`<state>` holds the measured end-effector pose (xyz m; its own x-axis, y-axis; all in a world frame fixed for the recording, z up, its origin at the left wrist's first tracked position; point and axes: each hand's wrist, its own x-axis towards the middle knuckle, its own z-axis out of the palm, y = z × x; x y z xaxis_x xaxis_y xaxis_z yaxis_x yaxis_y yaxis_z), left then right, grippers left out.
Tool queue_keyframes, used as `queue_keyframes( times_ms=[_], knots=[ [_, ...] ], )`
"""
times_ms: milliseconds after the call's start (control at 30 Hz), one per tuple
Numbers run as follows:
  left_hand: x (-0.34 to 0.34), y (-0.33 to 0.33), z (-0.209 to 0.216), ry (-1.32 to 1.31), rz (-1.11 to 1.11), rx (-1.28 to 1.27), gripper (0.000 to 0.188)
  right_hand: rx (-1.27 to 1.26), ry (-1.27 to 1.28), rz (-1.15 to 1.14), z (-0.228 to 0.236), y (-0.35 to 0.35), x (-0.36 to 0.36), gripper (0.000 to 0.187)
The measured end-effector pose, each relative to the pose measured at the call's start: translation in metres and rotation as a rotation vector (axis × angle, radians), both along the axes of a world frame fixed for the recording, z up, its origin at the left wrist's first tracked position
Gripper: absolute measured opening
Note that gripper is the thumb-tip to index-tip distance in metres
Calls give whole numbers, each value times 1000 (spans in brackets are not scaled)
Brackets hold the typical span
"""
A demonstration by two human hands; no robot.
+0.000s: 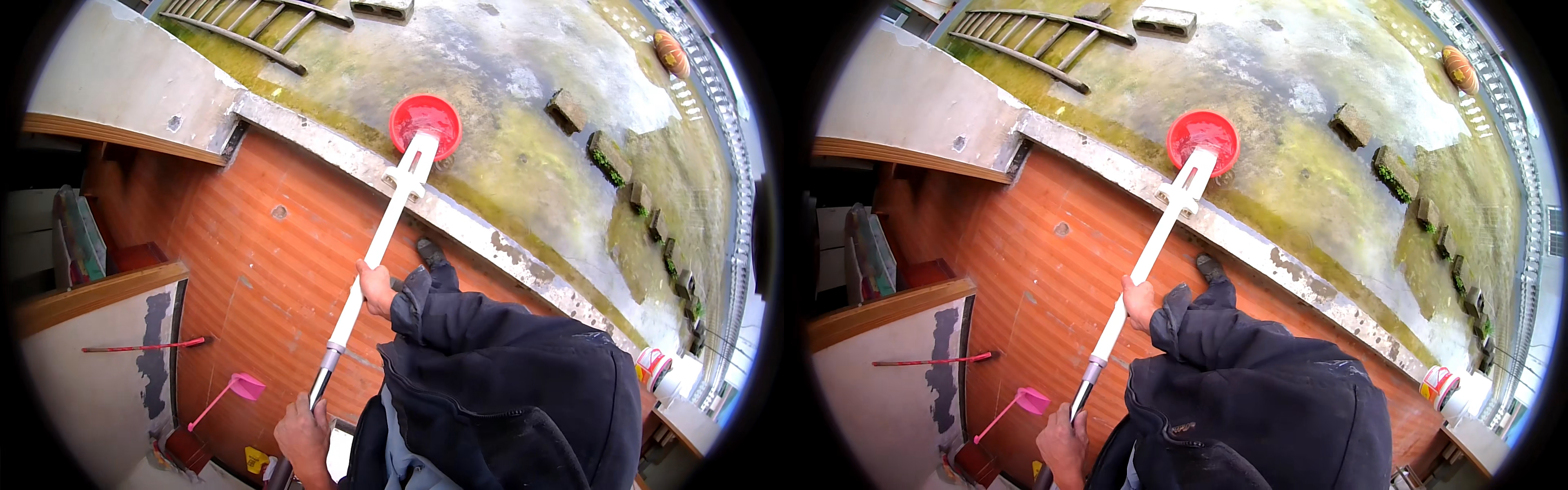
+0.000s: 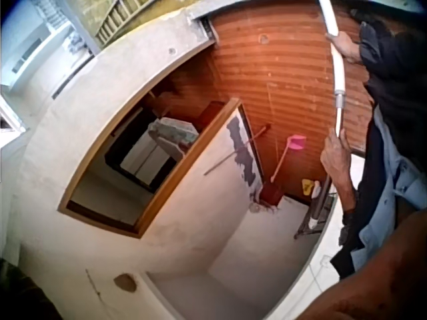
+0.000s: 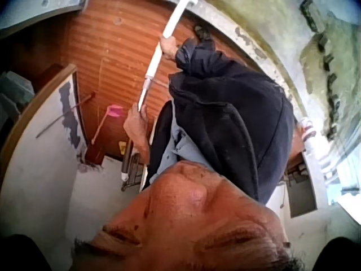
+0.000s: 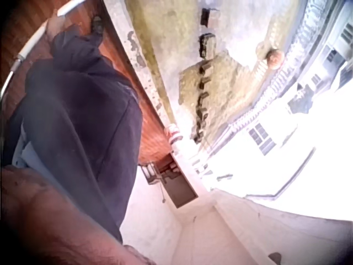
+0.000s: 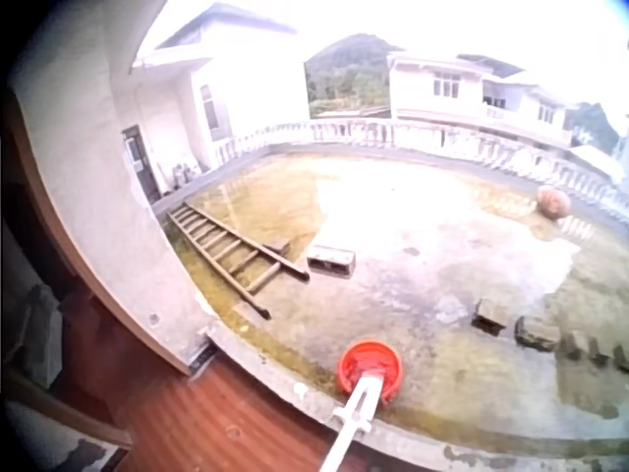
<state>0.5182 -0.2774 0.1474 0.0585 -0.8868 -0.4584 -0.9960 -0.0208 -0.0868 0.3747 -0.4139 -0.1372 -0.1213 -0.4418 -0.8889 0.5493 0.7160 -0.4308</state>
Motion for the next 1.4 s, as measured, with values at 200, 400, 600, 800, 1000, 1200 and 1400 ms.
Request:
queue_keyframes(
  times_ms=[200, 400, 600, 800, 1000, 1200, 1400],
  knots=[
    [-52, -7, -13, 161, -143, 20, 56, -22, -31, -195, -93, -75, -95, 28],
    [-22, -4, 77, -222, 179, 128, 45, 67, -115, -73, -3, -32, -18, 36],
    [-83, -37, 35, -38, 45, 84, 31, 3, -84, -118, -72, -81, -77, 32],
    [-75, -44, 76, -107, 34, 13, 32, 149, -139, -187, -32, -65, -67, 30],
    [-27, -7, 131, -443, -106, -317, 33, 150, -731, -180, 64, -42, -37, 14],
    [7, 37, 110, -538, -346, -714, 27, 87, -912, -63, 83, -29, -38, 20],
    [1, 48, 86, -752, -408, -1038, 14, 171, -677, 63, 76, -29, -41, 25]
  ],
)
